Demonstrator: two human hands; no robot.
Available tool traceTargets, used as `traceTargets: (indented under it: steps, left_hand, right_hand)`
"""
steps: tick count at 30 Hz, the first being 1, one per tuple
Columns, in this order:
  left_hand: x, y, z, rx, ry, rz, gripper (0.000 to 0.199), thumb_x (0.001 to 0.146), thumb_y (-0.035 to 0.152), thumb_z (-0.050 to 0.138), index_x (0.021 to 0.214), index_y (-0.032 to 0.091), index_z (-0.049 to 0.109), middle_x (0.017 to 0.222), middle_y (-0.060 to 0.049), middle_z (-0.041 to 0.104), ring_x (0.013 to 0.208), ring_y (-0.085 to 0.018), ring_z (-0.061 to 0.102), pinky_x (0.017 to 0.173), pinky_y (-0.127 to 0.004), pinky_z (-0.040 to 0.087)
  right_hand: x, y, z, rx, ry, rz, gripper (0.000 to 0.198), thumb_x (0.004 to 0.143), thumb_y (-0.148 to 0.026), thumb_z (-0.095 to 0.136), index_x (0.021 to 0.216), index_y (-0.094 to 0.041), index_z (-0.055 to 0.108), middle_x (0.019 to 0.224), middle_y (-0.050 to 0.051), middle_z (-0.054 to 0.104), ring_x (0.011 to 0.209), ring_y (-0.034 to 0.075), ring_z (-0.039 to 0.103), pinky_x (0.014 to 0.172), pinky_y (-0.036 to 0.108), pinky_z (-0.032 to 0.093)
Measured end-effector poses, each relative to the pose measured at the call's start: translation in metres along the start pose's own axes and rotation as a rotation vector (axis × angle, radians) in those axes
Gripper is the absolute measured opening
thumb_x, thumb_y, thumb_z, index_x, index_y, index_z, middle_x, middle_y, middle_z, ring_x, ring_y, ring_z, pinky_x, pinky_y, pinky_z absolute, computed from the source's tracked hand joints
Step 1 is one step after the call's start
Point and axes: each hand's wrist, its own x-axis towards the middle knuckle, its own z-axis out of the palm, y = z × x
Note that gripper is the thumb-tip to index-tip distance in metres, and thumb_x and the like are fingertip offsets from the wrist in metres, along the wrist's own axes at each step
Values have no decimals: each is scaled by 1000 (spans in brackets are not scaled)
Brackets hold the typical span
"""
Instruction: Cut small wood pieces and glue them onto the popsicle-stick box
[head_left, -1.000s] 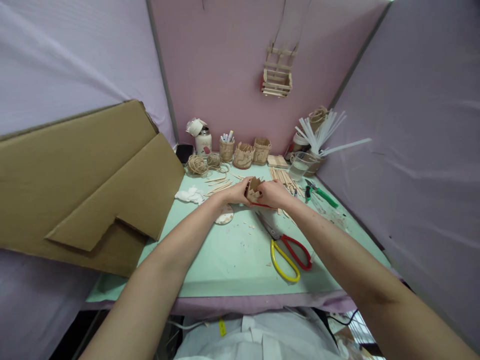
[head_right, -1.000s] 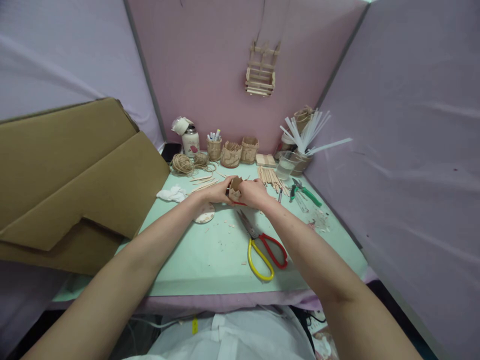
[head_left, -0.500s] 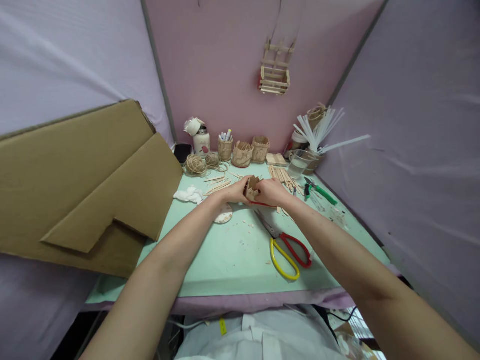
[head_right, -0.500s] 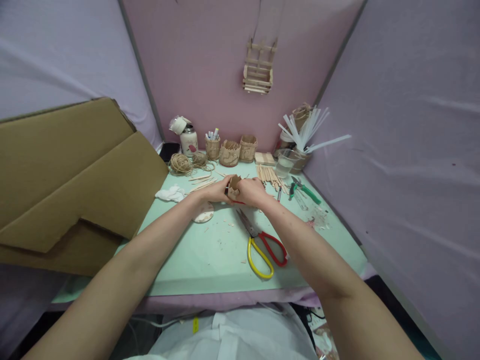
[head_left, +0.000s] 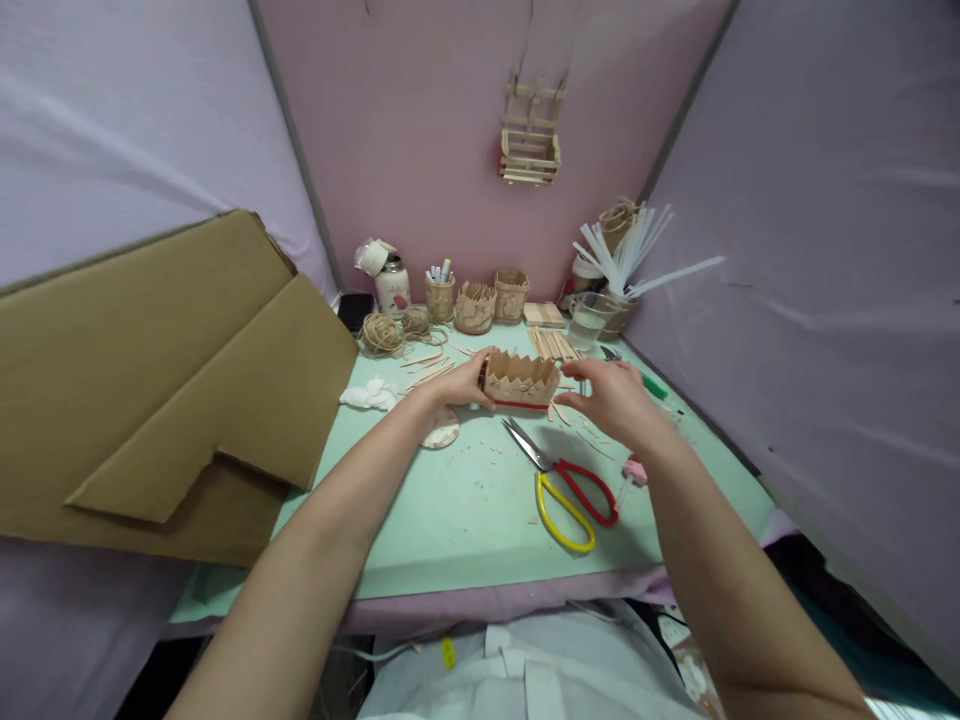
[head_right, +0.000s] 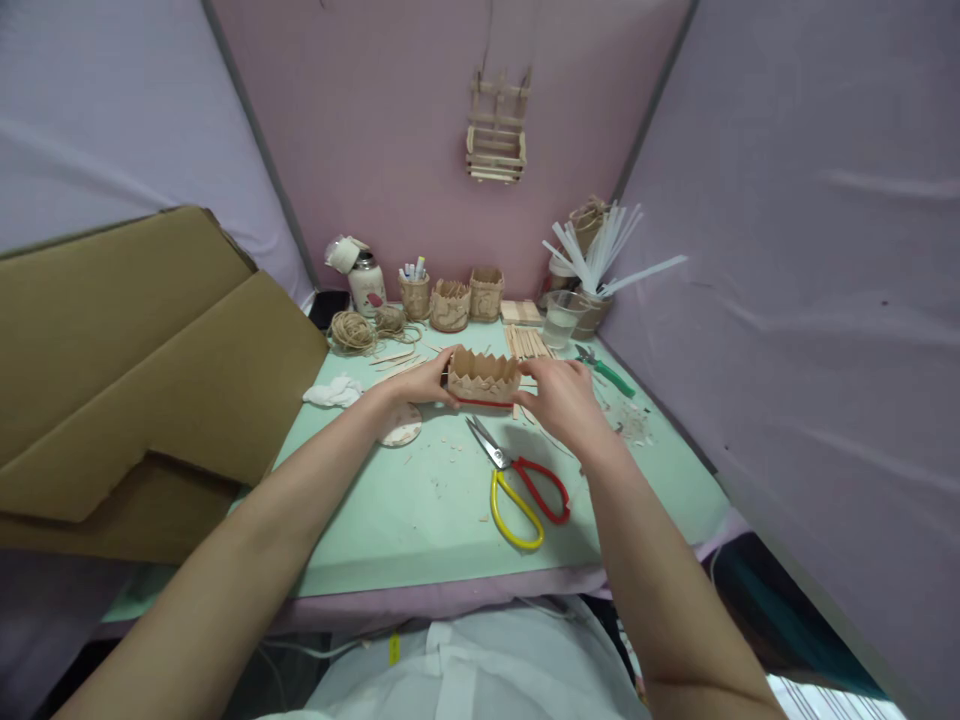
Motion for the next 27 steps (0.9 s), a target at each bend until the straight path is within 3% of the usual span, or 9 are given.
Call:
traceTargets:
  steps: [2, 8, 11, 13, 15, 19, 24, 27]
  left_hand:
    - [-1, 4, -4, -7, 6, -43, 106, 41, 29, 82, 134, 19, 30, 131, -14, 47, 121, -29, 43, 99, -40, 35]
    - [-6, 27, -34, 155, 3, -180, 97, 49, 29, 78, 135, 17, 33, 138, -17, 40, 122, -28, 43, 97, -38, 37]
    - [-17, 46, -43, 230, 165, -225, 65, 62, 29, 68, 123, 18, 49, 122, -12, 55, 104, -23, 56, 84, -34, 45]
    - [-30, 59, -42, 309, 328, -208, 35, 70, 30, 61, 102, 17, 63, 100, -8, 65, 90, -20, 59, 79, -31, 45]
    - [-44, 69, -35, 316, 433, -194, 20, 72, 31, 58, 81, 16, 66, 85, -5, 66, 79, -17, 58, 73, -28, 44]
    - [-68, 71, -18, 235, 507, -248, 21, 75, 33, 52, 73, 15, 64, 61, 0, 58, 58, -11, 49, 57, -23, 37]
    - [-83, 61, -18, 351, 563, -433, 36, 76, 46, 49, 60, 16, 60, 42, 5, 38, 45, -10, 35, 48, -23, 27]
    - [-86, 56, -23, 384, 492, -440, 28, 74, 40, 52, 65, 16, 62, 51, 2, 49, 50, -10, 41, 50, -23, 29]
  right_hand:
    - [-25, 15, -1, 110, 44, 50, 30, 76, -39, 57, 102, -24, 61, 104, 4, 67, 98, 24, 58, 89, 38, 33]
    - [-82, 46, 7, 298, -16, 229, 30, 72, -44, 56, 94, -26, 63, 98, 5, 68, 95, 27, 60, 81, 39, 42]
    - [-96, 50, 11, 358, 0, 237, 28, 73, -43, 55, 92, -26, 63, 99, 5, 69, 91, 26, 61, 82, 40, 43]
    - [-103, 48, 15, 380, 19, 217, 26, 75, -44, 53, 91, -27, 64, 98, 5, 69, 90, 26, 61, 82, 41, 43]
    - [-107, 44, 19, 397, 27, 193, 29, 76, -46, 51, 93, -26, 64, 98, 6, 68, 91, 26, 60, 83, 42, 42]
    - [-112, 33, 26, 380, -2, 132, 34, 80, -47, 50, 101, -23, 63, 100, 5, 67, 99, 27, 57, 86, 42, 40]
    - [-112, 12, 23, 367, -86, 24, 28, 84, -44, 48, 97, -26, 63, 98, 4, 68, 93, 25, 59, 82, 39, 41]
    - [-112, 2, 22, 394, -94, -16, 29, 84, -43, 48, 100, -24, 63, 100, 5, 68, 94, 25, 60, 84, 41, 39]
